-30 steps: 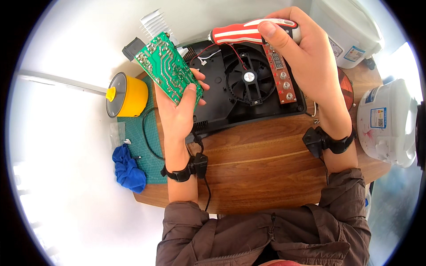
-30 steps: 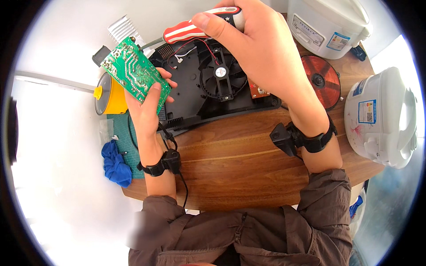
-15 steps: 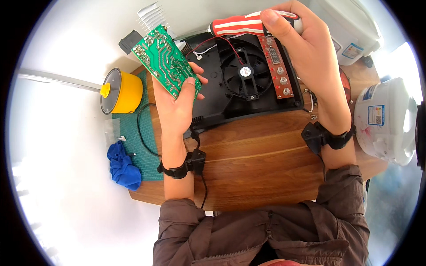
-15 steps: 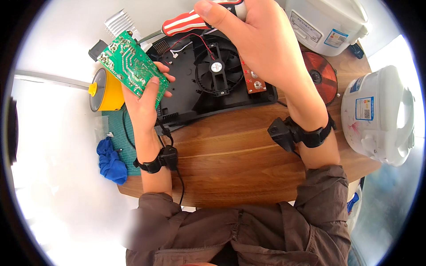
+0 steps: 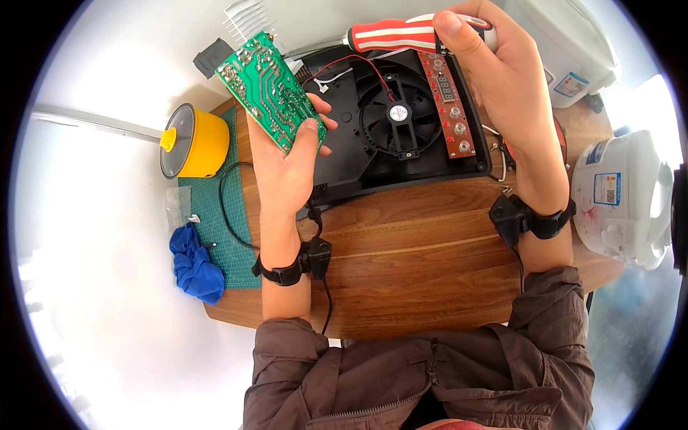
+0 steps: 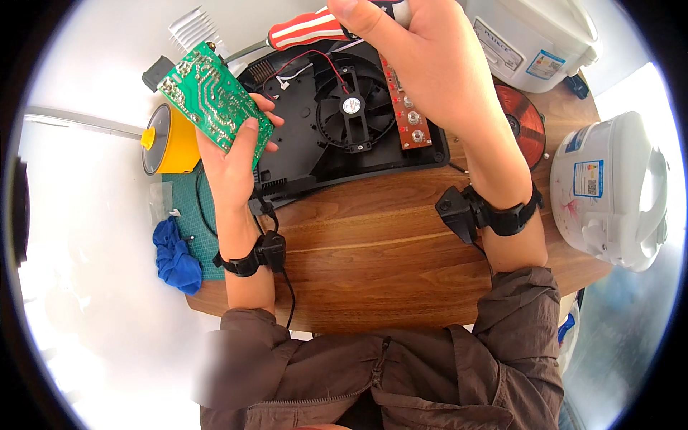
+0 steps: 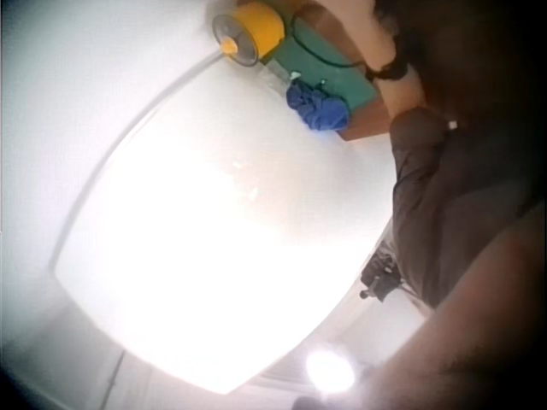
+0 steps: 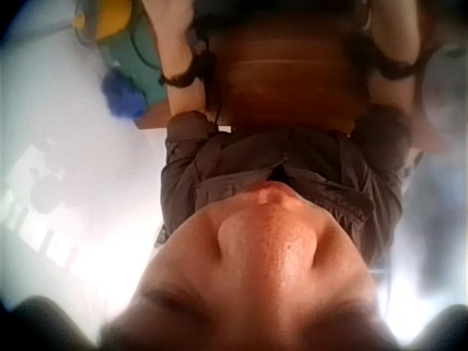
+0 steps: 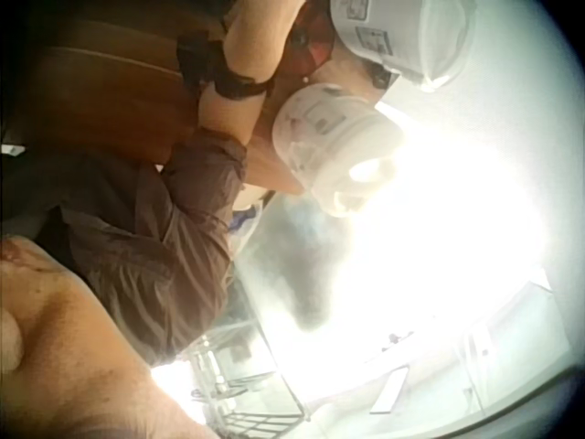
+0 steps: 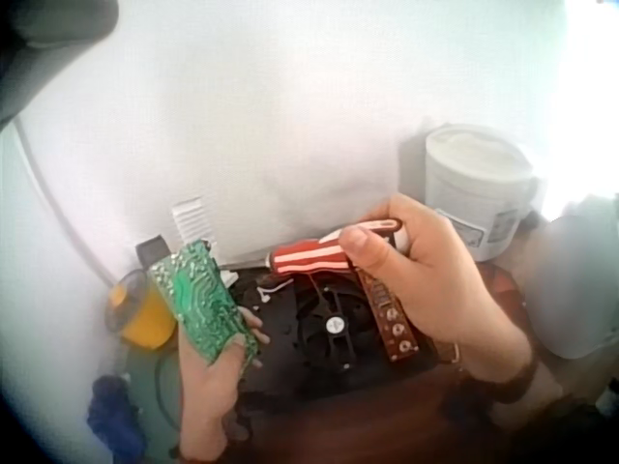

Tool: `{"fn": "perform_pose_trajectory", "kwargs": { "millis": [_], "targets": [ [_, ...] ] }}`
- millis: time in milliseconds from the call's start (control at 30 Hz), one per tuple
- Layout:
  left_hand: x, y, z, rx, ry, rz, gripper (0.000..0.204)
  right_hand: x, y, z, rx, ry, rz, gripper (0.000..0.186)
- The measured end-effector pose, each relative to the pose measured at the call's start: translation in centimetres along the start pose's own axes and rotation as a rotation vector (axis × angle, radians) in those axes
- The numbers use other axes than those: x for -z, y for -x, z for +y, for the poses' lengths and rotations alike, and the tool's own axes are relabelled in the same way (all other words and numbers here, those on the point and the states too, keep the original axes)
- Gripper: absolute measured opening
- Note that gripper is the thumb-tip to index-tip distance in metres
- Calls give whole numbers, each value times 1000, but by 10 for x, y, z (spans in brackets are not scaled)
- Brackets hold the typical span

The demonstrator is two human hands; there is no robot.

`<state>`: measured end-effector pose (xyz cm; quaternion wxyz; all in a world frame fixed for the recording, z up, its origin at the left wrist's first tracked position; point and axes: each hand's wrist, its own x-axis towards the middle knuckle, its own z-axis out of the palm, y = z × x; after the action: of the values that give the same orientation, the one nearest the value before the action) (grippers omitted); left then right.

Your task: The person removes a circuit board from a disassembled appliance, uses a screwdriver to adjust components on the board, and then reinserts the board into the appliance housing.

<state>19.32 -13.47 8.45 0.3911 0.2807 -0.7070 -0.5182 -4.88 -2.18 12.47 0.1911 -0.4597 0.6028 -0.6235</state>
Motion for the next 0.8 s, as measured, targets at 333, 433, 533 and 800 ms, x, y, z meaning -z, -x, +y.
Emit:
{"fn": "perform_pose_trajectory", "kwargs": {
  "millis": [333,433,533,800],
  "targets": [
    [3,1,-2,91,141,-114,44,47,-1,-47,-92,-339,-202,33],
    [6,-3,-1,81,220,-86,40,45,1,-2,108,-277,130,46],
    [15,-2,9,30,325,13,34,40,-3,-7,179,-506,224,49],
    [21,-3,13,-53,401,-7,34,25,-4,-21,104,-832,168,41]
  ]
}}
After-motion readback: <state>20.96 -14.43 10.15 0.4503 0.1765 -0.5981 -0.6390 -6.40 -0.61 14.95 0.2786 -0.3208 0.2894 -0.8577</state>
